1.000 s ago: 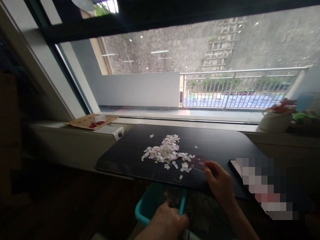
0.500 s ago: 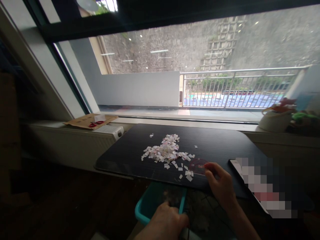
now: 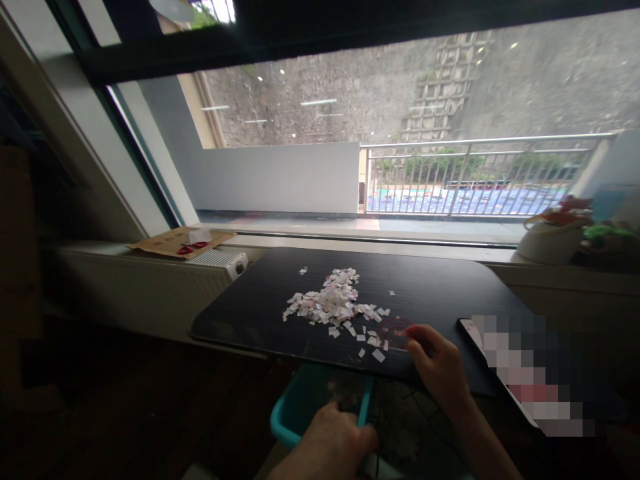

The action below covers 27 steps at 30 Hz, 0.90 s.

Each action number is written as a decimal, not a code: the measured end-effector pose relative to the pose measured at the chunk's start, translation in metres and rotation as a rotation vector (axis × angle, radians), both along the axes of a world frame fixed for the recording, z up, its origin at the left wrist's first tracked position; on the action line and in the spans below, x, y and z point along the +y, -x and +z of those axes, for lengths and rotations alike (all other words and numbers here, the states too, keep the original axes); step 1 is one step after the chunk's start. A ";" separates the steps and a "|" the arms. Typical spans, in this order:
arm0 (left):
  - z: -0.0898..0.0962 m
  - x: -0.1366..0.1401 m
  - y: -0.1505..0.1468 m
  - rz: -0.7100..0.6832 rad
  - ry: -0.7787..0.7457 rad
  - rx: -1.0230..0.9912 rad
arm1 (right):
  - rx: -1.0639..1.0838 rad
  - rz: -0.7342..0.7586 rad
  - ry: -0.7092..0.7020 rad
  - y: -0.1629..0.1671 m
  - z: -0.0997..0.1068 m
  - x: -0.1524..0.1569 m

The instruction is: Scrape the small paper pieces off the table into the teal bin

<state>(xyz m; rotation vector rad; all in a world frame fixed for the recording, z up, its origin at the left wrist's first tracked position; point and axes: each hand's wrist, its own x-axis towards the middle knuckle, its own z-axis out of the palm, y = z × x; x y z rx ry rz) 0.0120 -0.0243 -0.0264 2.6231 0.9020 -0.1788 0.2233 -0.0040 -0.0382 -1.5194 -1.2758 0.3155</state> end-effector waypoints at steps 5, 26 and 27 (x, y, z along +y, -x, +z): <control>0.001 0.000 0.000 -0.010 0.022 -0.011 | 0.029 -0.046 0.011 0.000 0.002 0.000; 0.000 0.001 -0.001 0.003 0.014 0.046 | 0.014 0.028 0.023 -0.001 -0.001 0.002; 0.000 0.001 -0.001 0.002 0.014 0.049 | 0.021 0.015 0.021 -0.001 -0.002 0.002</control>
